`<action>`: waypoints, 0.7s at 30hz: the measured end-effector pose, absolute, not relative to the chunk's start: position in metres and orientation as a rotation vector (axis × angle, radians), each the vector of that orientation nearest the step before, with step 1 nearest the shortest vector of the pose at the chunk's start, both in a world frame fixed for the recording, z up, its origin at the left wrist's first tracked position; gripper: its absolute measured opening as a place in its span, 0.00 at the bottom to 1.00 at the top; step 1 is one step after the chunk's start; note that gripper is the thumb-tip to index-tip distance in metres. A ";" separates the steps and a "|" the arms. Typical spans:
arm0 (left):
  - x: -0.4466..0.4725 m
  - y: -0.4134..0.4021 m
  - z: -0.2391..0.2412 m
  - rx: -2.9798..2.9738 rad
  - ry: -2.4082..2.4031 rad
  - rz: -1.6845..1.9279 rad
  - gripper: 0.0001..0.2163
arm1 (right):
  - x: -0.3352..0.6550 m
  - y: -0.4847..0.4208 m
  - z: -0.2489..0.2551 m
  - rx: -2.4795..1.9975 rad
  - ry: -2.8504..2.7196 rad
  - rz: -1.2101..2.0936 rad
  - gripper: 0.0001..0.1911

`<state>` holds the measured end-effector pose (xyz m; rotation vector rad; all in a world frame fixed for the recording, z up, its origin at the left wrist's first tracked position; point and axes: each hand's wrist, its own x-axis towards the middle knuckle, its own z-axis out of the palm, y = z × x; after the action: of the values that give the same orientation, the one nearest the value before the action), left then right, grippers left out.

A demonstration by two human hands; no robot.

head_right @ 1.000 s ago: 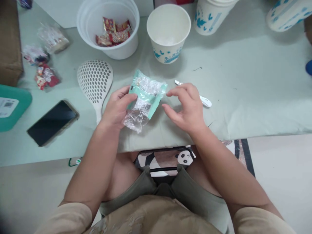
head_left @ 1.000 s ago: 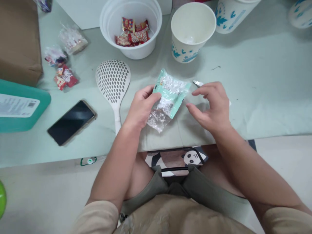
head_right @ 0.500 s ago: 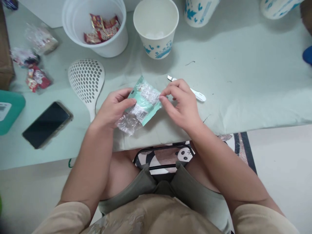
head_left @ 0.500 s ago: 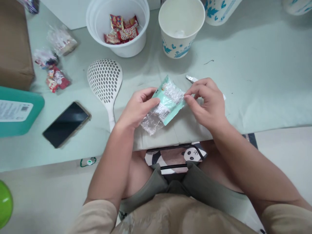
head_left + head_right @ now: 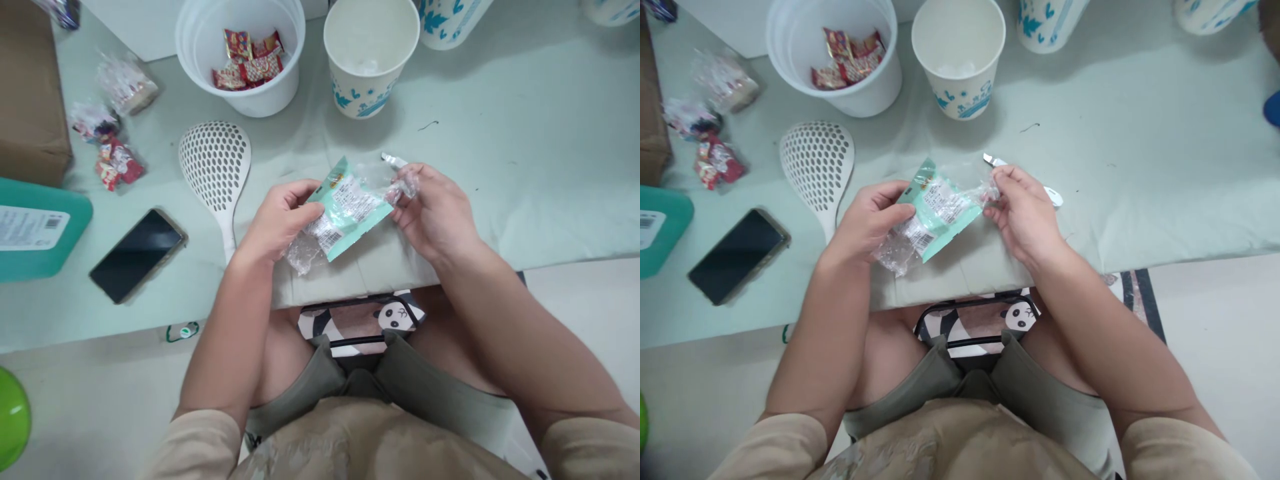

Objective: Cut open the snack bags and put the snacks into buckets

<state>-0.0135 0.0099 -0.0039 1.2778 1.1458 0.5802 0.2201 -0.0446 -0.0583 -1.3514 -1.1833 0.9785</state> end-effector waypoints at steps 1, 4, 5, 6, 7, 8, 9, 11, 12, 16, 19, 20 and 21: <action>-0.014 0.010 -0.004 1.277 1.150 0.570 0.08 | 0.218 -0.046 -0.057 -1.362 -1.178 0.904 0.17; -0.014 0.009 -0.004 1.294 1.142 0.541 0.08 | 0.211 -0.053 -0.046 -1.409 -1.336 0.604 0.20; -0.015 0.009 -0.004 1.307 1.132 0.530 0.08 | 0.209 -0.054 -0.042 -1.431 -1.409 0.543 0.20; -0.015 0.009 -0.004 1.324 1.118 0.514 0.09 | 0.209 -0.055 -0.038 -1.454 -1.462 0.510 0.19; -0.016 0.009 -0.004 1.340 1.107 0.496 0.09 | 0.209 -0.055 -0.037 -1.475 -1.475 0.504 0.17; -0.016 0.008 -0.003 1.355 1.095 0.480 0.09 | 0.210 -0.054 -0.037 -1.487 -1.453 0.527 0.17; -0.016 0.008 -0.003 1.365 1.081 0.470 0.09 | 0.211 -0.052 -0.039 -1.486 -1.403 0.574 0.19; -0.016 0.008 -0.003 1.370 1.046 0.456 0.09 | 0.216 -0.047 -0.047 -1.443 -1.256 0.749 0.20; -0.016 0.008 -0.003 1.367 1.030 0.452 0.10 | 0.218 -0.044 -0.052 -1.414 -1.180 0.865 0.20; -0.016 0.007 -0.004 1.328 1.037 0.450 0.10 | 0.222 -0.039 -0.062 -1.398 -1.068 0.945 0.17; -0.014 0.007 -0.007 1.271 1.071 0.486 0.10 | 0.220 -0.044 -0.054 -1.461 -1.153 0.519 0.12; -0.014 0.006 -0.008 1.259 1.074 0.494 0.11 | 0.218 -0.047 -0.050 -1.479 -1.225 0.418 0.10; -0.013 0.006 -0.008 1.254 1.075 0.497 0.11 | 0.216 -0.050 -0.046 -1.492 -1.326 0.352 0.09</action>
<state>-0.0129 0.0061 -0.0083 1.2543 1.0752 0.4973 0.2157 -0.0500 -0.0458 -1.4916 -1.3259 0.3519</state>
